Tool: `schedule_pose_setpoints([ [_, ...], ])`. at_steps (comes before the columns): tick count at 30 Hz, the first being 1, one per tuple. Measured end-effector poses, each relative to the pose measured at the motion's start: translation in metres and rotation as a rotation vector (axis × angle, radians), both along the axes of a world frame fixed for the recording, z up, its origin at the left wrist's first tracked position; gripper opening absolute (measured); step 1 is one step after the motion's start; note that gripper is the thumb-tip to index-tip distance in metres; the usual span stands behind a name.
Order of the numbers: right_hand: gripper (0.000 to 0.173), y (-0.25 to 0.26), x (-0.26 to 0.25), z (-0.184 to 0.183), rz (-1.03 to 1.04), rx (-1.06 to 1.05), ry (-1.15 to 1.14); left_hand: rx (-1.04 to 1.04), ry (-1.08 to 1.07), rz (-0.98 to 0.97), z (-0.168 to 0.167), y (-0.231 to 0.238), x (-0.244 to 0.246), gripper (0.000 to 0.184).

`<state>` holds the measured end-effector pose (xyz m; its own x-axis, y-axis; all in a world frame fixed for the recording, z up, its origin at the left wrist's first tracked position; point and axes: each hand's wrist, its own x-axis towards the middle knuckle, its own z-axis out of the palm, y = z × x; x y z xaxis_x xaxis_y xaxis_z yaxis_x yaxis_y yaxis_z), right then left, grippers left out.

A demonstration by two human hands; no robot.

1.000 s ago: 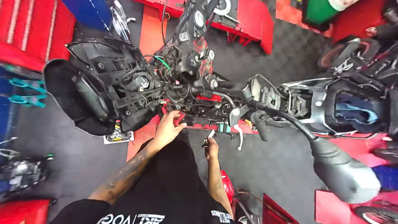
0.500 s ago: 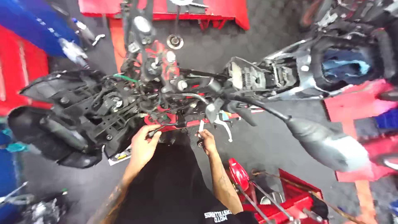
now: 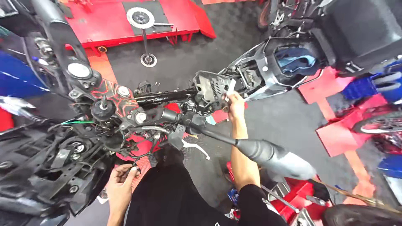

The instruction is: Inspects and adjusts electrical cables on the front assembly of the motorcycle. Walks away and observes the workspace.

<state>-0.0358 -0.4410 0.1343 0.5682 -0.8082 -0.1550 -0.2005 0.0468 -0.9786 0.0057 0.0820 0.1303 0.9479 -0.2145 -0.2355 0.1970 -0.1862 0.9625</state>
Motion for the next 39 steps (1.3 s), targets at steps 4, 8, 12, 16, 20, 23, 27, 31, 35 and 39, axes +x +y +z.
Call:
schedule_pose_setpoints([
  [4, 0.024, -0.049, 0.074, -0.017, -0.011, -0.354, 0.135, 0.046, 0.031, 0.059, -0.005, -0.014, -0.005, 0.027],
  [8, 0.028, -0.050, 0.101, -0.048, 0.108, -0.465, 0.382, 0.075, 0.010, 0.116, 0.000, -0.022, -0.009, 0.024],
  [12, 0.028, -0.032, 0.078, -0.035, 0.272, -0.537, 0.465, 0.065, 0.016, 0.175, 0.000, -0.030, -0.018, 0.025],
  [16, 0.025, -0.043, 0.066, -0.026, 0.404, -0.444, 0.397, 0.029, 0.044, 0.197, -0.005, -0.032, -0.034, 0.032],
  [20, 0.027, -0.046, 0.070, -0.009, 0.508, -0.393, 0.468, 0.025, 0.057, 0.246, -0.003, -0.040, -0.043, 0.036],
  [23, 0.030, -0.063, 0.089, -0.006, 0.433, -0.524, 0.548, 0.017, 0.022, 0.294, -0.005, -0.043, -0.046, 0.036],
  [27, 0.041, -0.061, 0.105, -0.003, 0.427, -0.701, 0.841, 0.028, -0.018, 0.367, 0.000, -0.043, -0.047, 0.039],
  [31, 0.047, -0.044, 0.091, -0.003, 0.431, -0.816, 0.929, 0.018, -0.015, 0.361, -0.002, -0.034, -0.037, 0.032],
  [35, 0.048, -0.032, 0.019, 0.010, 0.329, -0.742, 0.621, 0.026, -0.005, 0.292, -0.017, -0.027, -0.023, 0.029],
  [39, 0.040, 0.042, -0.076, -0.050, 0.189, -0.444, 0.473, -0.045, -0.006, 0.246, -0.016, -0.011, -0.011, 0.031],
])
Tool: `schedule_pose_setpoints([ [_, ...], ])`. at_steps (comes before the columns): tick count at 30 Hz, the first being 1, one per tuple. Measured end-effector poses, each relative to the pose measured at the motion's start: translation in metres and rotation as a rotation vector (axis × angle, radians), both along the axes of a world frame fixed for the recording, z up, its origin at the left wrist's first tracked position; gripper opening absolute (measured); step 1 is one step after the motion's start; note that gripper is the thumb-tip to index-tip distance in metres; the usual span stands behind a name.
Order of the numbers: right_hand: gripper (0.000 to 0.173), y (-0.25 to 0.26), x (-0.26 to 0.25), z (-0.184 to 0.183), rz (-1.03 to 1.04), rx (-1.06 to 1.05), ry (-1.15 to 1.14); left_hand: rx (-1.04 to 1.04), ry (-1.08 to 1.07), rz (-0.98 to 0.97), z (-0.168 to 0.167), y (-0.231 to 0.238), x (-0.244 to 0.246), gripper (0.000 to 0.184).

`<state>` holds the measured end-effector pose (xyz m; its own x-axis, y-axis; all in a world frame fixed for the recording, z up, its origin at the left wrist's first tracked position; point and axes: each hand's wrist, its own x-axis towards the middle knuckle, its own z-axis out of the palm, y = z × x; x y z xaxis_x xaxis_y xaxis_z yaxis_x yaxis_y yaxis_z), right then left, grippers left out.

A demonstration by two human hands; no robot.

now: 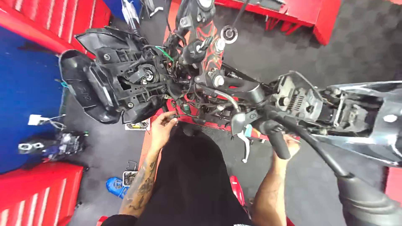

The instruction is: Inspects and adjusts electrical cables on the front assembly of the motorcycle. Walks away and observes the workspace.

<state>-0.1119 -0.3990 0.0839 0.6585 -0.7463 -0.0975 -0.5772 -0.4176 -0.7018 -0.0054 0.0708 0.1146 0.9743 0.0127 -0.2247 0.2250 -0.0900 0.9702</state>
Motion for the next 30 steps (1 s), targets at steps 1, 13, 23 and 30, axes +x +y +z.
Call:
schedule_pose_setpoints([
  [1, 0.039, 0.033, -0.019, -0.013, -0.017, 0.112, 0.063, -0.022, -0.017, -0.005, 0.003, 0.004, 0.004, 0.034],
  [13, 0.035, 0.287, 0.063, -0.020, 0.418, 0.841, -0.276, -0.058, 0.242, -0.382, -0.013, 0.019, 0.047, 0.030],
  [23, 0.016, 0.338, 0.099, -0.019, 0.429, 0.601, -0.630, 0.409, -0.101, -0.454, -0.016, 0.016, 0.048, 0.038],
  [30, 0.013, 0.353, 0.100, -0.015, 0.447, 0.358, -0.822, 0.687, -0.599, -0.459, 0.059, 0.032, 0.044, 0.026],
])
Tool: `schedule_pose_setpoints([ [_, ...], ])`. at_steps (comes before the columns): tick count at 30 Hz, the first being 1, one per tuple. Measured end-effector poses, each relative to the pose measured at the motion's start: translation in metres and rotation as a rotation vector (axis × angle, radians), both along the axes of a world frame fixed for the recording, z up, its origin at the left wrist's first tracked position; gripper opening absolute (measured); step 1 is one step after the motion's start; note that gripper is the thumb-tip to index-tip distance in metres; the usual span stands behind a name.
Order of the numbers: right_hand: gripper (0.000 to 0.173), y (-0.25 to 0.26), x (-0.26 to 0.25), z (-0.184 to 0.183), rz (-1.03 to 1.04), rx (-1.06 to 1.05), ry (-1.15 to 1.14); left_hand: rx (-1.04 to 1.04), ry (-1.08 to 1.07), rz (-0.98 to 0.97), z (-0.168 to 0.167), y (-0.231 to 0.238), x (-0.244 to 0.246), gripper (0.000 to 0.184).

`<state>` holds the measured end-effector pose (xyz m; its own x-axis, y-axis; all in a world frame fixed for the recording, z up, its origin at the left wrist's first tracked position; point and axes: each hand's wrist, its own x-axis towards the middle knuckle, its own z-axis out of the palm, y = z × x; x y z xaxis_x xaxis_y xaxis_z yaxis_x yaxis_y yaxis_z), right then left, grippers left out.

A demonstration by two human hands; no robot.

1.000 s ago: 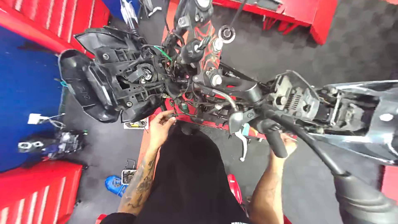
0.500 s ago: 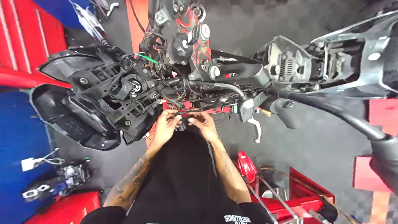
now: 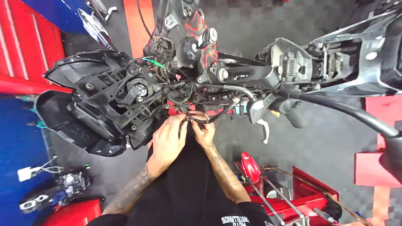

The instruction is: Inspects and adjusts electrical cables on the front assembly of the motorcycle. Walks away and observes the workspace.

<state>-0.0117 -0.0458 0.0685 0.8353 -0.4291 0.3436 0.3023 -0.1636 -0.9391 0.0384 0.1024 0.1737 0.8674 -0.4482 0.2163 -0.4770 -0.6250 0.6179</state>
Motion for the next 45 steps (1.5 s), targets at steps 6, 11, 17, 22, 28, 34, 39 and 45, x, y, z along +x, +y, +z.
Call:
schedule_pose_setpoints([
  [6, 0.014, 0.002, 0.009, 0.028, 0.050, -0.047, -0.103, 0.145, -0.086, -0.344, 0.030, 0.004, 0.064, 0.029],
  [11, 0.011, 0.004, 0.010, 0.023, 0.068, -0.147, -0.047, 0.198, -0.018, -0.426, 0.013, -0.001, 0.081, 0.029],
  [17, 0.024, 0.008, 0.009, 0.019, 0.001, -0.308, 0.057, 0.170, 0.010, -0.450, 0.005, 0.000, 0.093, 0.024],
  [22, 0.026, 0.001, 0.018, 0.030, -0.026, -0.409, -0.040, 0.137, 0.032, -0.463, 0.005, 0.006, 0.099, 0.023],
  [28, 0.026, -0.004, 0.022, 0.034, -0.043, -0.464, -0.024, 0.120, 0.036, -0.462, 0.001, 0.005, 0.103, 0.024],
  [34, 0.019, -0.002, 0.022, 0.028, -0.137, -0.541, -0.003, 0.096, 0.067, -0.436, 0.001, 0.012, 0.103, 0.024],
  [39, 0.016, -0.007, 0.034, 0.026, -0.155, -0.540, -0.089, 0.053, -0.017, -0.422, -0.002, 0.008, 0.108, 0.022],
  [45, 0.013, -0.003, 0.036, 0.023, -0.161, -0.537, -0.127, 0.056, -0.232, -0.406, -0.005, 0.005, 0.103, 0.022],
])
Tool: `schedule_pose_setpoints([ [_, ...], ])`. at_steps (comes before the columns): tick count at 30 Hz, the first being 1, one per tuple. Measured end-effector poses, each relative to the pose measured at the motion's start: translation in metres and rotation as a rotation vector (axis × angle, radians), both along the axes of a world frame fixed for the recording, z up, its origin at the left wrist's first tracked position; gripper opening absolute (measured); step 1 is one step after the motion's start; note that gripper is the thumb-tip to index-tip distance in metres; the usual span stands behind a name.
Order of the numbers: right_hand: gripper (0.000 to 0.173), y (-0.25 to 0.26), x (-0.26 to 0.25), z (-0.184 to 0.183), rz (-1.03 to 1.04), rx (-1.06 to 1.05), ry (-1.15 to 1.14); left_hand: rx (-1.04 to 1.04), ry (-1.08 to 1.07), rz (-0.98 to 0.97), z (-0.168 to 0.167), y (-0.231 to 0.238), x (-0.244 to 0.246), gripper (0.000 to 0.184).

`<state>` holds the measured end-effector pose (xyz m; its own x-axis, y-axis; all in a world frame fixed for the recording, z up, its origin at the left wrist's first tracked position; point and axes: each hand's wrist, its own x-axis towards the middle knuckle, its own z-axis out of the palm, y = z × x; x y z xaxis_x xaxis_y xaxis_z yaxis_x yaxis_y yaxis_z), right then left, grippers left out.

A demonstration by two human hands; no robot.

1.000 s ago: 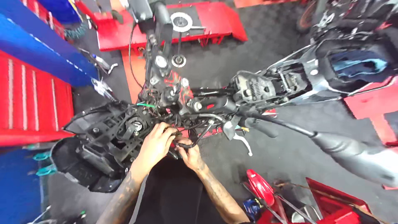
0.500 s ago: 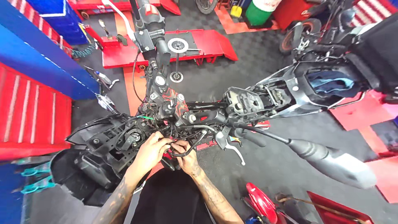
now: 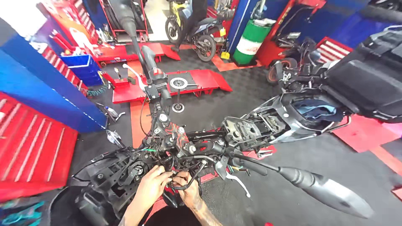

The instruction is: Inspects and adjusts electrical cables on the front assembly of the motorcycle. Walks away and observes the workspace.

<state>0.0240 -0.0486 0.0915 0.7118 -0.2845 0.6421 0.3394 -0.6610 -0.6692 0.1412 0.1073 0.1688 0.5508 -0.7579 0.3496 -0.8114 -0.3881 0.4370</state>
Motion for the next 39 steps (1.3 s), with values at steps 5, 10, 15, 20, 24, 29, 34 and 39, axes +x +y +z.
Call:
schedule_pose_setpoints([
  [5, 0.018, -0.010, -0.007, 0.003, 0.100, -0.051, 0.104, 0.073, 0.000, -0.022, 0.002, -0.005, 0.001, 0.019],
  [10, 0.023, -0.010, -0.006, -0.002, 0.005, -0.054, 0.040, 0.078, 0.047, -0.045, -0.002, -0.004, 0.003, 0.024],
  [15, 0.020, 0.001, 0.006, -0.007, -0.024, 0.023, -0.077, 0.114, 0.112, -0.058, 0.005, -0.003, 0.011, 0.020],
  [20, 0.022, 0.001, 0.010, -0.010, -0.026, 0.006, -0.155, 0.192, 0.188, -0.097, 0.017, -0.006, 0.012, 0.021],
  [24, 0.021, -0.001, 0.013, -0.010, -0.060, -0.008, -0.186, 0.281, 0.230, -0.108, 0.020, -0.016, 0.015, 0.024],
  [29, 0.019, 0.004, 0.018, -0.014, -0.069, 0.053, -0.253, 0.249, 0.236, -0.110, 0.013, -0.021, 0.020, 0.027],
  [34, 0.017, 0.017, 0.022, -0.009, -0.046, 0.204, -0.293, 0.081, 0.277, -0.070, 0.009, -0.003, 0.023, 0.021],
  [39, 0.015, 0.016, 0.021, -0.008, -0.052, 0.278, -0.274, 0.132, 0.059, -0.016, 0.017, -0.013, 0.001, 0.022],
])
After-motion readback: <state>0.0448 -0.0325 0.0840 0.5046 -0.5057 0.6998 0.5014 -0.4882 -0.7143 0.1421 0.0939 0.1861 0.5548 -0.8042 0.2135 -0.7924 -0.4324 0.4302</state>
